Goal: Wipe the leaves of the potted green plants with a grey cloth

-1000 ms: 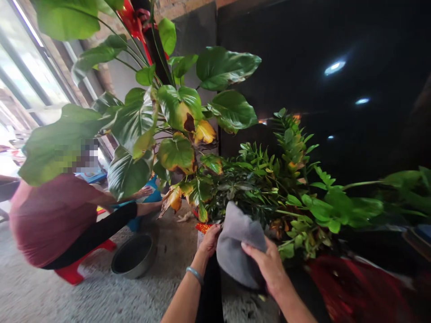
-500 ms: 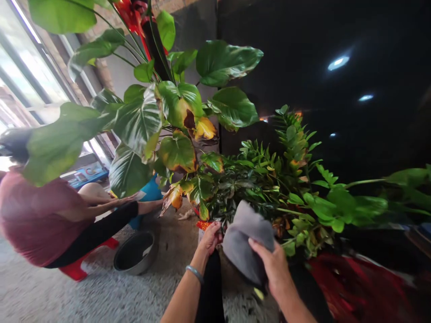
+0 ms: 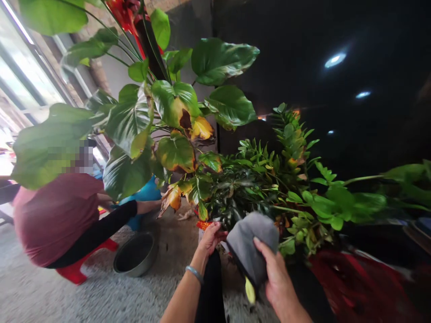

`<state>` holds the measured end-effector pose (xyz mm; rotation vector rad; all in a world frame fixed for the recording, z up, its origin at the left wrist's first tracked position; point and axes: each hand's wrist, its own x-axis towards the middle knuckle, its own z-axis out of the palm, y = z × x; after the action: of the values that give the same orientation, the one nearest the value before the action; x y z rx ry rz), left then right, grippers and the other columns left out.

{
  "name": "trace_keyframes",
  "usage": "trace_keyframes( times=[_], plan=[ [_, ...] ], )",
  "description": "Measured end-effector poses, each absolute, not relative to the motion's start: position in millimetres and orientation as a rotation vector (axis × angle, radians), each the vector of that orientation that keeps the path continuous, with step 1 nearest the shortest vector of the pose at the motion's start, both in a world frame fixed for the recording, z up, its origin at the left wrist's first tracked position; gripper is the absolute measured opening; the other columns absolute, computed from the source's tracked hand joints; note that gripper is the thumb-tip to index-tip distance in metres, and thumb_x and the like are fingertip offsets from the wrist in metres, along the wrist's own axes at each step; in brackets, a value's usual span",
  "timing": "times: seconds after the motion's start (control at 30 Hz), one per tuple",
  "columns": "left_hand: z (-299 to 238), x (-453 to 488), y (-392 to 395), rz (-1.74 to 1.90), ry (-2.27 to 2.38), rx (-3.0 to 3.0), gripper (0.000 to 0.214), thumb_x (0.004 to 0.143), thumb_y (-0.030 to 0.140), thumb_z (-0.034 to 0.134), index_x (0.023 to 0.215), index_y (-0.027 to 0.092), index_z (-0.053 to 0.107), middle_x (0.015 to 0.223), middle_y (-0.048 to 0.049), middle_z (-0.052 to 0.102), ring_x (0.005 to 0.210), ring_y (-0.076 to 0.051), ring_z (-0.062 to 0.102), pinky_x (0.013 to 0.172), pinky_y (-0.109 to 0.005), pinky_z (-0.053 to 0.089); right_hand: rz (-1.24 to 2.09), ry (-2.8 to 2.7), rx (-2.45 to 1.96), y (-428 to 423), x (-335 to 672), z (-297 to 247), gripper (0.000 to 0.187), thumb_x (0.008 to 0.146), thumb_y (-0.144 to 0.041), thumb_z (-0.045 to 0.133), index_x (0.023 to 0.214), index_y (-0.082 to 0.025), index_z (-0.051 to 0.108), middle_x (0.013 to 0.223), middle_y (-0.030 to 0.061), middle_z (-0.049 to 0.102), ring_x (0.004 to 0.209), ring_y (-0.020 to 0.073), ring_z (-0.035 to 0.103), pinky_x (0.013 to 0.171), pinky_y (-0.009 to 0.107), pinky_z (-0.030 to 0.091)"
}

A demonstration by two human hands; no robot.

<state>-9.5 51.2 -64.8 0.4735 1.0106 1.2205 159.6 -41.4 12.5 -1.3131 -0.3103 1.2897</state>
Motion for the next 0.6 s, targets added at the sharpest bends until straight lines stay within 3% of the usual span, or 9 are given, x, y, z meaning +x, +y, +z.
trace_keyframes(
  times=[0.13,0.27,0.37,0.6],
  plan=[
    [-61,-8,50,1.219,1.0,0.503,0.04,0.054,0.029,0.085,0.069,0.019,0.049,0.058,0.0045,0.059,0.057,-0.017,0.065,0.062,-0.029,0.049,0.969,-0.359,-1.174,5,176,49,0.049,0.047,-0.038,0.08,0.092,-0.021,0.067,0.102,0.0065,0.075,0.11,0.029,0.063,0.09,0.038,0.053],
    [-60,-8,49,1.216,0.998,0.521,0.043,0.049,0.03,0.087,0.067,0.019,0.05,0.054,0.0057,0.058,0.053,-0.016,0.063,0.059,-0.027,0.048,1.448,-0.313,-1.096,7,167,26,0.031,0.055,-0.043,0.07,0.076,-0.019,0.068,0.08,0.0114,0.076,0.099,0.0333,0.068,0.079,0.045,0.057],
    [-62,-9,50,1.207,1.004,0.523,0.039,0.052,0.029,0.085,0.068,0.019,0.051,0.053,0.0063,0.057,0.049,-0.013,0.06,0.055,-0.024,0.046,1.751,-0.292,-1.04,-30,154,-2,0.028,0.058,-0.044,0.068,0.069,-0.018,0.07,0.069,0.013,0.074,0.094,0.035,0.07,0.076,0.046,0.058],
    [-64,-8,50,1.208,0.994,0.547,0.034,0.055,0.027,0.083,0.071,0.017,0.056,0.059,0.0042,0.061,0.048,-0.012,0.058,0.057,-0.027,0.048,1.621,-0.179,-0.88,-15,163,52,0.026,0.058,-0.039,0.075,0.074,-0.018,0.071,0.076,0.0082,0.077,0.088,0.0305,0.072,0.077,0.041,0.058]
  ],
)
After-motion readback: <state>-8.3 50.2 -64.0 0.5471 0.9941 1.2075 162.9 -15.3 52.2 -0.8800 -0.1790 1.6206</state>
